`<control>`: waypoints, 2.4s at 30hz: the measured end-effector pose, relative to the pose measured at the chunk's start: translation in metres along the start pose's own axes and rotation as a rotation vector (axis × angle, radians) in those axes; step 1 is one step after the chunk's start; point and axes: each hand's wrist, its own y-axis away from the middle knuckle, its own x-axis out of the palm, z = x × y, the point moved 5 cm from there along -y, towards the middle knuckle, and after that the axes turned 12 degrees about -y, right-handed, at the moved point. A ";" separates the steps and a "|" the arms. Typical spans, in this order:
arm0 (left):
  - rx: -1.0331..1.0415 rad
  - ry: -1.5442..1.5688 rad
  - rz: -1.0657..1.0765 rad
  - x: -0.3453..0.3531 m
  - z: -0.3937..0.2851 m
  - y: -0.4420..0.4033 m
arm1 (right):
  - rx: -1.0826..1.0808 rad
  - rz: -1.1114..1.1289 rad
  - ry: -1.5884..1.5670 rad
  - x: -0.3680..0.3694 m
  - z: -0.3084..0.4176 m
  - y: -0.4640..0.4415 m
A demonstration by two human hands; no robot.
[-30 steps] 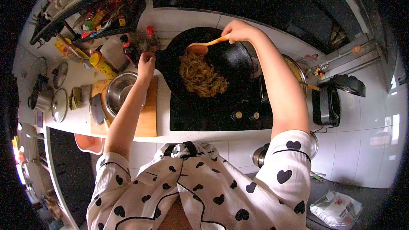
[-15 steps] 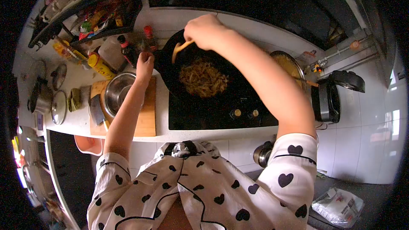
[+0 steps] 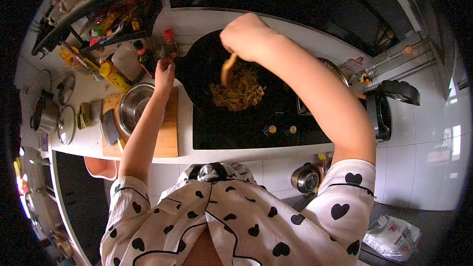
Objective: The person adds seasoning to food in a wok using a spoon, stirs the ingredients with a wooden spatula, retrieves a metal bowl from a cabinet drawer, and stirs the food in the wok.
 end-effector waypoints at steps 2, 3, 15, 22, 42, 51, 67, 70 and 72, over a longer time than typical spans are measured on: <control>0.030 -0.049 -0.034 -0.003 -0.004 0.002 | -0.154 -0.157 -0.045 0.001 0.015 -0.009; 0.024 -0.050 -0.027 -0.002 -0.005 0.002 | -0.178 -0.145 -0.082 0.005 0.023 -0.016; 0.083 -0.028 -0.080 -0.004 0.000 0.002 | 0.250 0.087 -0.230 0.058 -0.036 0.019; 0.040 0.042 0.013 0.001 -0.007 0.001 | 0.357 -0.120 -0.392 0.048 -0.046 0.128; 0.107 -0.052 -0.067 -0.006 -0.004 -0.002 | 0.517 -0.158 -0.710 0.151 -0.014 0.150; 0.041 -0.057 -0.037 -0.009 -0.008 0.001 | 0.527 -0.332 -0.652 0.123 -0.030 0.118; 0.082 -0.029 -0.061 -0.003 -0.005 0.001 | 0.600 -0.197 -0.741 0.136 -0.004 0.136; 0.071 -0.040 -0.036 -0.004 -0.002 -0.001 | 0.653 -0.256 -0.728 0.153 -0.015 0.122; 0.075 -0.032 -0.037 -0.004 0.000 -0.001 | 0.681 -0.293 -0.800 0.152 -0.025 0.124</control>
